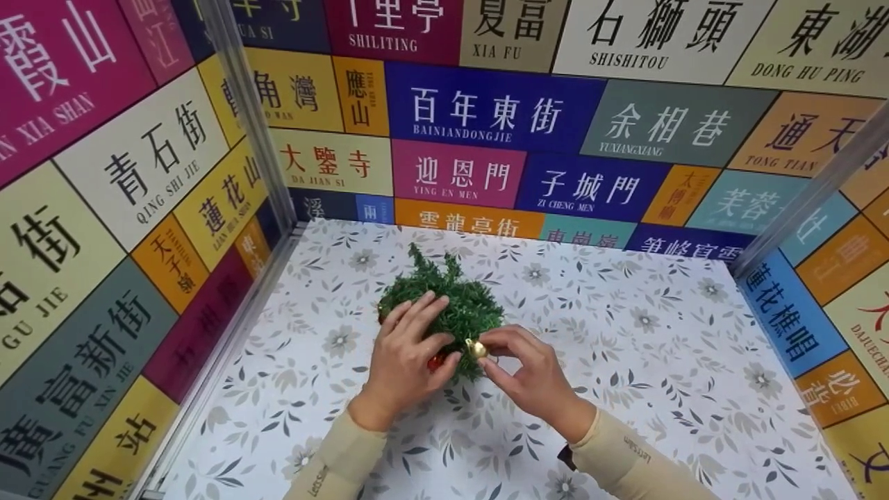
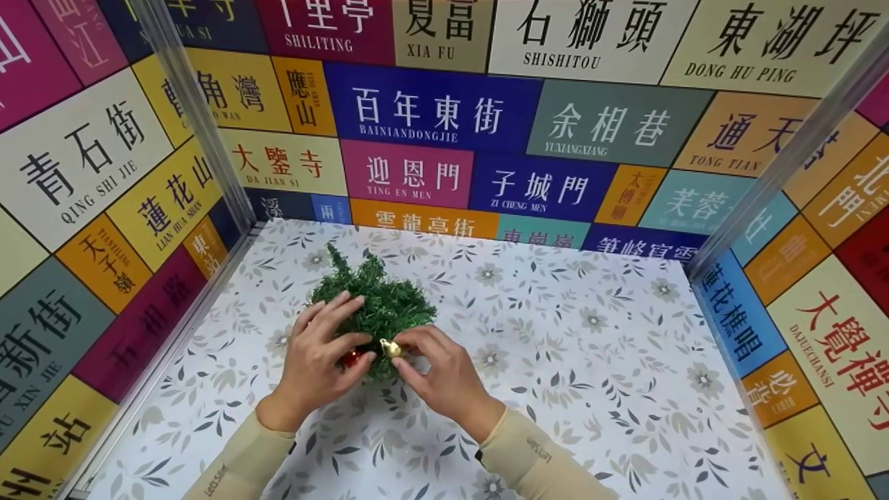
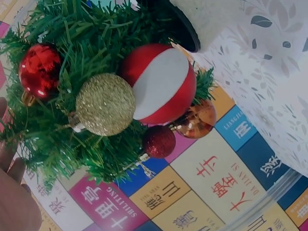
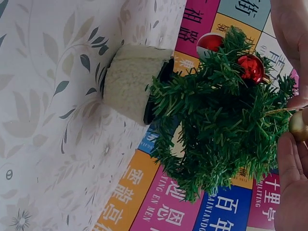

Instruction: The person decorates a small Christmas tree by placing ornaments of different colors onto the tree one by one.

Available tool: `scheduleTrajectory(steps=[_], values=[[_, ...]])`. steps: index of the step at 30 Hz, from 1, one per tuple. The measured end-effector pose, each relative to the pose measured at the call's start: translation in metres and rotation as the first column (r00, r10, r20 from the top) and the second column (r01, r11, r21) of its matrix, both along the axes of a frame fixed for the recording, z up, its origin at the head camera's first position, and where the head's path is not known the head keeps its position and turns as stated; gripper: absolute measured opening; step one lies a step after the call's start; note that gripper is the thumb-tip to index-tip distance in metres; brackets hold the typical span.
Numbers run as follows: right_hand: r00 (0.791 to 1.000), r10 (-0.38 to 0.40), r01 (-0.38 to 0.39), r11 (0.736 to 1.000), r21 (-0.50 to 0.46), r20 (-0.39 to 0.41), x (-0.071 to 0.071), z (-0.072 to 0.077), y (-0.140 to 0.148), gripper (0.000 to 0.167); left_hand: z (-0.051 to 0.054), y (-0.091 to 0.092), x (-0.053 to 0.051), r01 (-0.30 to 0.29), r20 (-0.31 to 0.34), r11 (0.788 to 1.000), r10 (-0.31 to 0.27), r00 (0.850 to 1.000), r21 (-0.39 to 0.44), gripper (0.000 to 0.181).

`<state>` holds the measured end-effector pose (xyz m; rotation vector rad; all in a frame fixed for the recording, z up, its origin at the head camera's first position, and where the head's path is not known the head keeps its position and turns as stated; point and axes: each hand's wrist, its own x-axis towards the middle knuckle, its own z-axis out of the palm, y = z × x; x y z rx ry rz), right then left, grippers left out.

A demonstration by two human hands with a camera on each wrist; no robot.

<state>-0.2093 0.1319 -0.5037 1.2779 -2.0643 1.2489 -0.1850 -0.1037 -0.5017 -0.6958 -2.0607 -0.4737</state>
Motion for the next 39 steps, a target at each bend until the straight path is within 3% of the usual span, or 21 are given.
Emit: scheduleTrajectory(steps=[8,17,22,34,39], values=[[1.0,-0.001,0.001,1.0,-0.006,0.022,0.002,-0.001,-0.004,0.041,-0.001,0.008,-0.001,0.016,-0.005,1.0,-0.016,1.0,0.012,0.028],[1.0,0.001,-0.001,1.0,-0.014,0.026,-0.001,-0.007,-0.003,0.041,-0.003,0.013,-0.001,0.04,-0.015,0.998,-0.039,0.999,0.054,0.006],[0.999,-0.002,0.002,1.0,-0.021,0.035,0.002,-0.01,-0.002,0.039,-0.002,0.01,-0.001,0.044,-0.024,0.996,-0.042,0.999,0.077,0.002],[0.989,-0.121,0.111,0.987,0.117,0.079,0.017,-0.033,0.006,0.03,0.003,0.011,0.007,0.045,-0.005,0.998,-0.045,0.999,0.034,0.01],[0.989,-0.121,0.11,0.986,0.127,0.081,0.019,-0.038,0.006,0.032,0.001,0.013,0.008,0.056,0.012,0.998,-0.056,0.998,0.023,0.011]])
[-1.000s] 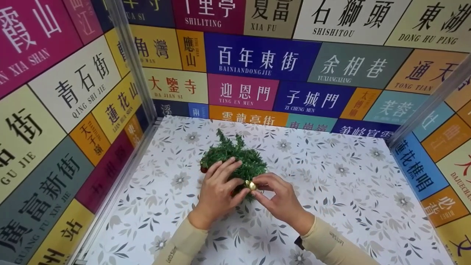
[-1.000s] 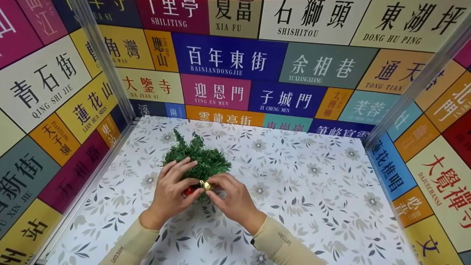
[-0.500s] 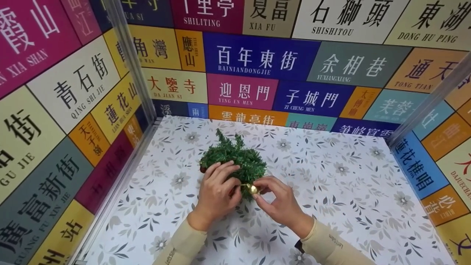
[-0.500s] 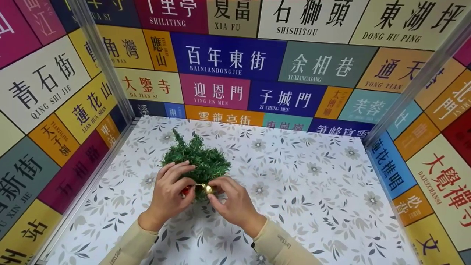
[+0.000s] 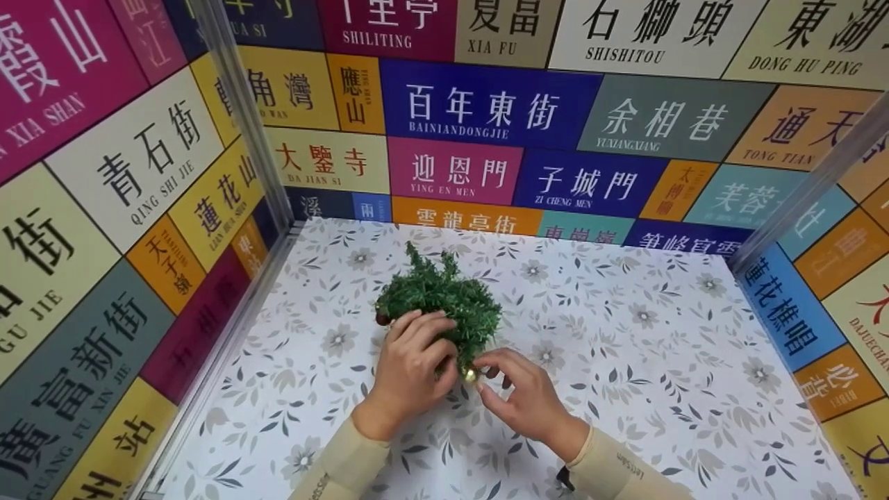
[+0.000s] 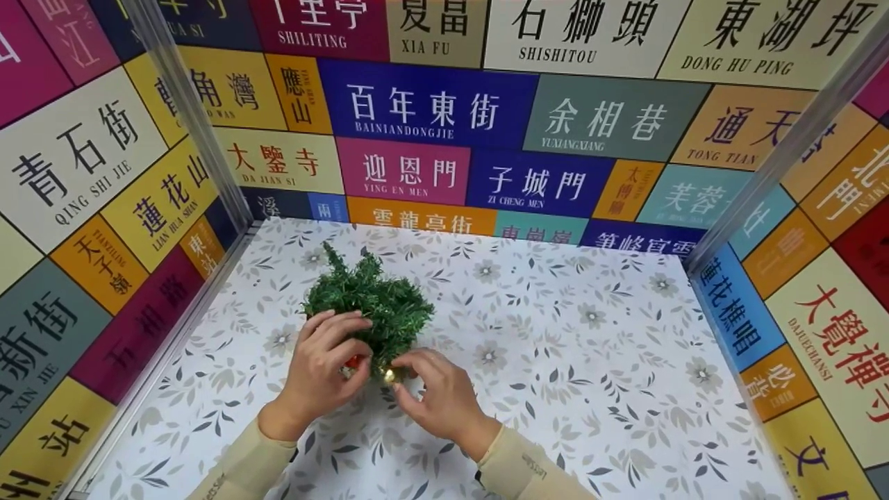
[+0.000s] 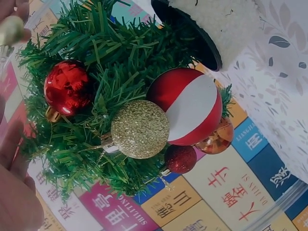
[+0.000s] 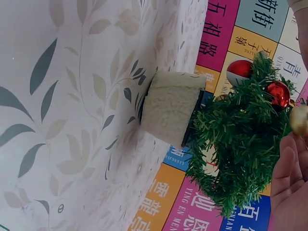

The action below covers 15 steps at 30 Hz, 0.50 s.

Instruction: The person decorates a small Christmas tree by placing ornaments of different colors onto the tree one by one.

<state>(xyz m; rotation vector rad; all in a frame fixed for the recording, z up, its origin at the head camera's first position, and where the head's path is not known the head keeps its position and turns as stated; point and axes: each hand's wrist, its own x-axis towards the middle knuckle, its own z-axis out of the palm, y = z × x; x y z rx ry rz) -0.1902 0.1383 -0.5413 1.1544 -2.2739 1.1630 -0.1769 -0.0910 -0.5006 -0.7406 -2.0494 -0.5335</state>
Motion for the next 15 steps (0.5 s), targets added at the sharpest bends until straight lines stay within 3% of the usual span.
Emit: scheduleTrajectory(steps=[8,15], values=[[1.0,-0.022,0.023,0.999,-0.041,0.023,0.001,0.005,-0.007,0.029,-0.001,0.0,0.0,-0.001,0.02,1.0,0.001,1.0,-0.013,0.009],[0.998,-0.049,0.046,0.996,-0.073,-0.047,-0.001,0.01,-0.017,0.024,0.0,0.0,0.001,0.002,0.05,1.0,-0.002,0.999,-0.012,0.008]])
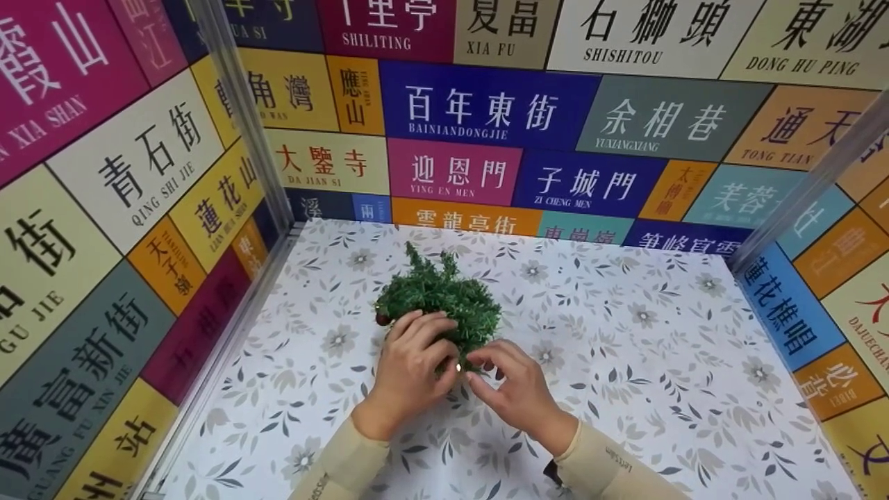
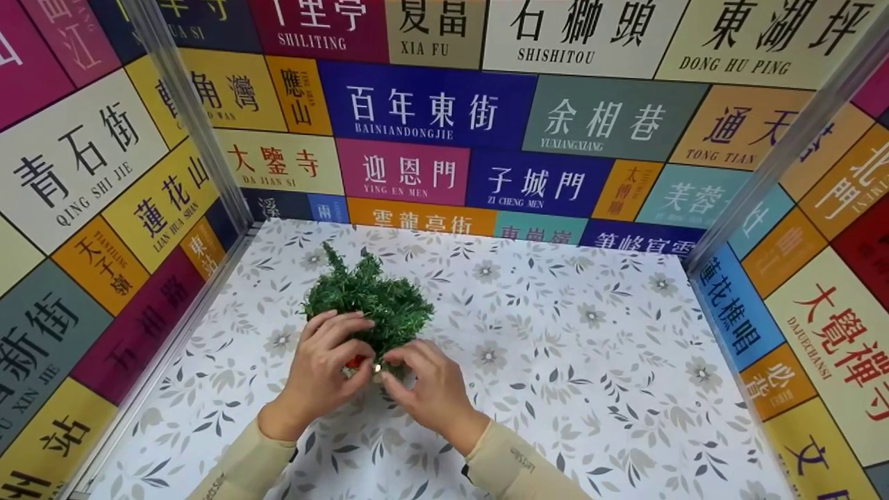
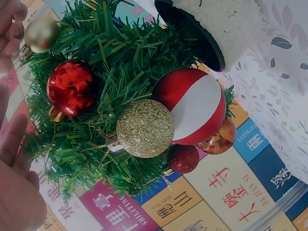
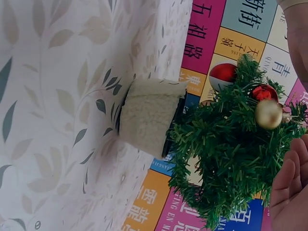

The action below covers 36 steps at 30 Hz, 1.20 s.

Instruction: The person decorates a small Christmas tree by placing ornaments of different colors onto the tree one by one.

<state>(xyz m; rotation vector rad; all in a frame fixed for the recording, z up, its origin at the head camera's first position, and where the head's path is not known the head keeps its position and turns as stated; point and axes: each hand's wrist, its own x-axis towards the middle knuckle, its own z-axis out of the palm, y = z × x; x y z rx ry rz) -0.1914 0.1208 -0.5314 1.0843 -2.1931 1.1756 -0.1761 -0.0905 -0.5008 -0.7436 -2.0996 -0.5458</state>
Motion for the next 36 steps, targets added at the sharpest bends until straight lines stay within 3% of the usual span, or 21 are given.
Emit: scheduleTrajectory(steps=[9,14,20,25,30,36], values=[[0.998,0.01,-0.011,1.0,-0.02,-0.061,-0.005,0.0,-0.01,0.011,-0.001,0.002,0.0,0.019,0.011,1.0,-0.019,1.0,0.014,0.006],[0.999,0.016,-0.018,0.999,-0.03,-0.045,-0.005,-0.004,-0.01,0.015,-0.003,0.003,0.001,0.018,0.021,1.0,-0.017,1.0,-0.01,0.008],[0.999,-0.014,0.015,1.0,0.017,-0.031,-0.004,-0.013,-0.002,0.02,-0.007,0.003,0.001,-0.04,0.024,0.994,0.043,0.999,-0.103,0.01],[0.996,-0.045,0.048,0.998,0.036,-0.075,-0.006,-0.019,0.002,0.008,-0.013,0.008,0.002,-0.101,-0.019,0.98,0.1,0.995,-0.171,0.016],[0.989,-0.105,0.108,0.994,0.025,-0.102,-0.01,-0.022,0.002,0.004,-0.021,0.012,0.002,-0.148,-0.064,0.974,0.139,0.988,-0.169,0.018],[0.981,-0.174,0.174,0.985,-0.003,-0.085,-0.015,-0.023,0.002,0.005,-0.024,0.015,-0.002,-0.159,-0.084,0.976,0.148,0.985,-0.149,0.018]])
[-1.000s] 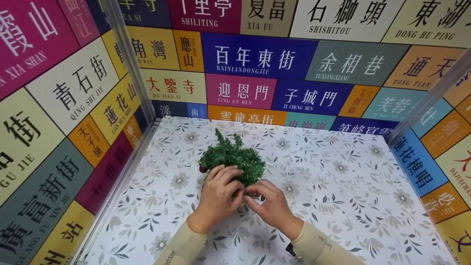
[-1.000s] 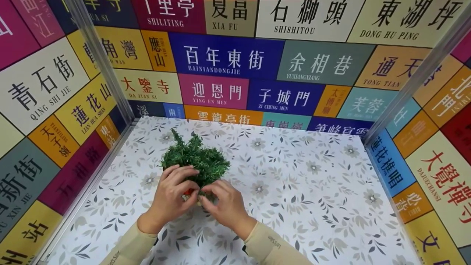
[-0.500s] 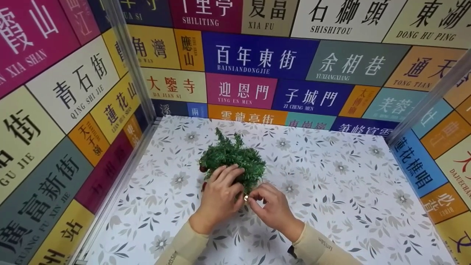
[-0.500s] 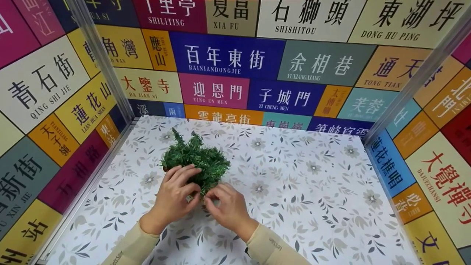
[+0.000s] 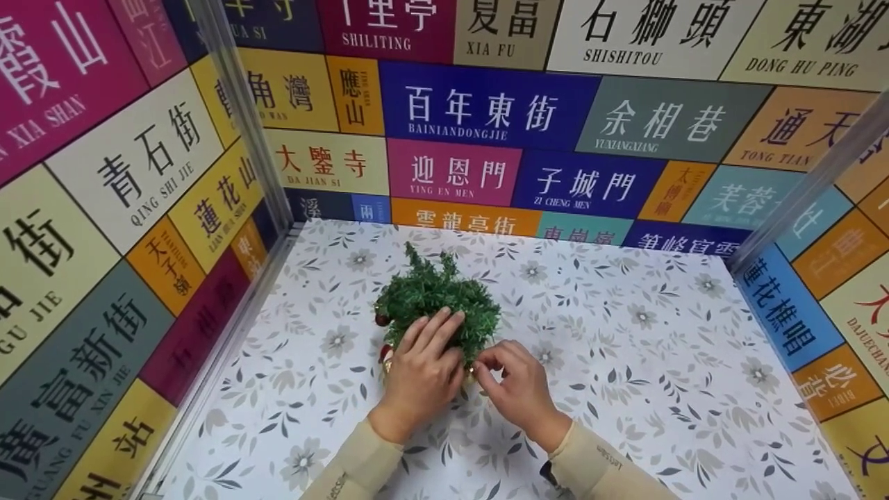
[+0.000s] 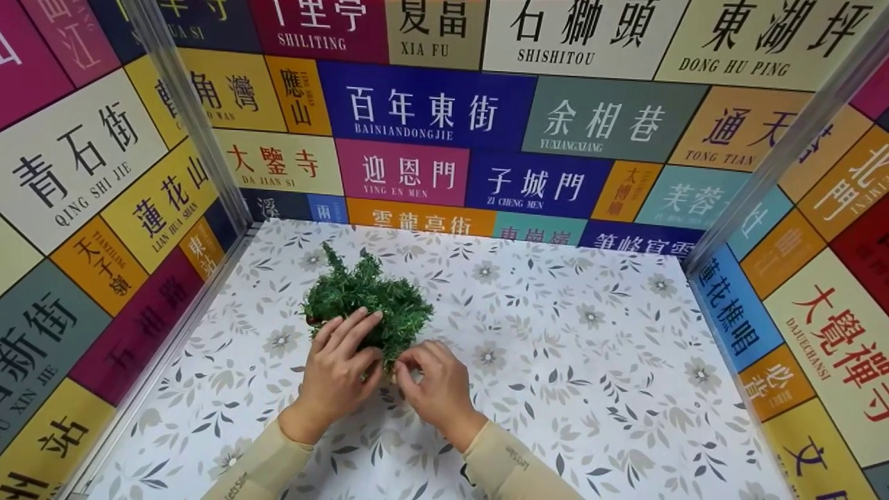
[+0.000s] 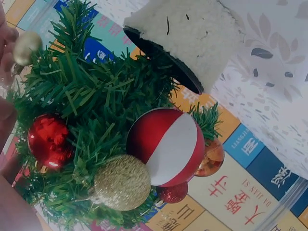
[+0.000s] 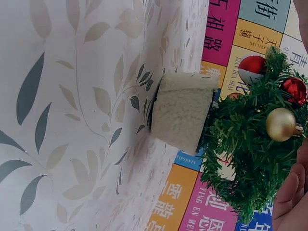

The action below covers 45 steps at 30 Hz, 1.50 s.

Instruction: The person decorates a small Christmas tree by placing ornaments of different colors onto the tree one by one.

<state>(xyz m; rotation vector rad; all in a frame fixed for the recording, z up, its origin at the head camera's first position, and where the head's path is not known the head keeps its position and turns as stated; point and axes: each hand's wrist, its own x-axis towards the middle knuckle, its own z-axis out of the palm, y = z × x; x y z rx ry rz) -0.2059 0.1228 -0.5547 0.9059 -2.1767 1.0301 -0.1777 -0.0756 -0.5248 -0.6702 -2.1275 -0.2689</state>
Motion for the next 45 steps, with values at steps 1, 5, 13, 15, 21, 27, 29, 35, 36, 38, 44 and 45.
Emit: scheduleTrajectory(steps=[1,5,13,15,21,27,29,35,36,38,44,45], values=[[1.0,-0.005,0.005,1.0,-0.006,-0.003,-0.001,0.0,0.0,0.006,0.0,0.0,0.0,0.0,-0.001,1.0,0.0,1.0,0.007,0.018],[1.0,-0.01,0.009,1.0,-0.029,-0.025,-0.003,0.0,-0.001,0.011,-0.001,0.001,-0.002,0.002,-0.011,0.999,-0.002,1.0,0.037,0.017],[0.996,-0.051,0.049,0.998,-0.036,-0.074,-0.003,0.006,-0.002,0.006,0.0,0.002,-0.004,-0.005,-0.025,0.999,0.006,1.0,0.045,0.014],[0.996,-0.063,0.061,0.997,-0.036,-0.062,-0.004,0.005,-0.003,0.006,-0.001,0.001,-0.005,-0.018,-0.021,0.999,0.019,1.0,0.039,0.014],[0.997,-0.068,0.066,0.997,-0.05,-0.036,-0.007,0.001,-0.005,0.007,-0.003,0.002,-0.005,-0.062,-0.032,0.997,0.064,0.997,0.046,0.013],[0.999,-0.049,0.047,0.995,-0.088,-0.02,-0.008,0.002,-0.006,0.008,-0.002,0.003,-0.006,-0.061,-0.048,0.995,0.066,0.997,0.083,0.014],[0.999,-0.039,0.037,0.994,-0.105,-0.013,-0.007,0.003,-0.006,0.006,-0.002,0.003,-0.007,-0.058,-0.049,0.994,0.063,0.997,0.095,0.014],[0.999,-0.036,0.037,0.992,-0.119,0.01,-0.008,0.002,-0.008,0.007,-0.002,0.004,-0.007,-0.058,-0.059,0.992,0.064,0.996,0.112,0.015],[0.999,-0.042,0.043,0.993,-0.112,0.01,-0.009,0.002,-0.008,0.007,-0.002,0.004,-0.007,-0.062,-0.059,0.992,0.068,0.996,0.11,0.015],[0.999,-0.049,0.05,0.994,-0.096,0.011,-0.01,-0.001,-0.008,0.009,-0.002,0.004,-0.007,-0.074,-0.058,0.992,0.08,0.995,0.101,0.015],[0.999,-0.05,0.05,0.998,-0.037,0.012,-0.014,-0.007,-0.007,0.01,-0.003,0.004,-0.007,-0.094,-0.06,0.993,0.098,0.993,0.067,0.014],[0.999,-0.043,0.044,0.998,-0.037,0.007,-0.015,-0.008,-0.007,0.01,-0.003,0.004,-0.007,-0.093,-0.066,0.994,0.097,0.993,0.065,0.014]])
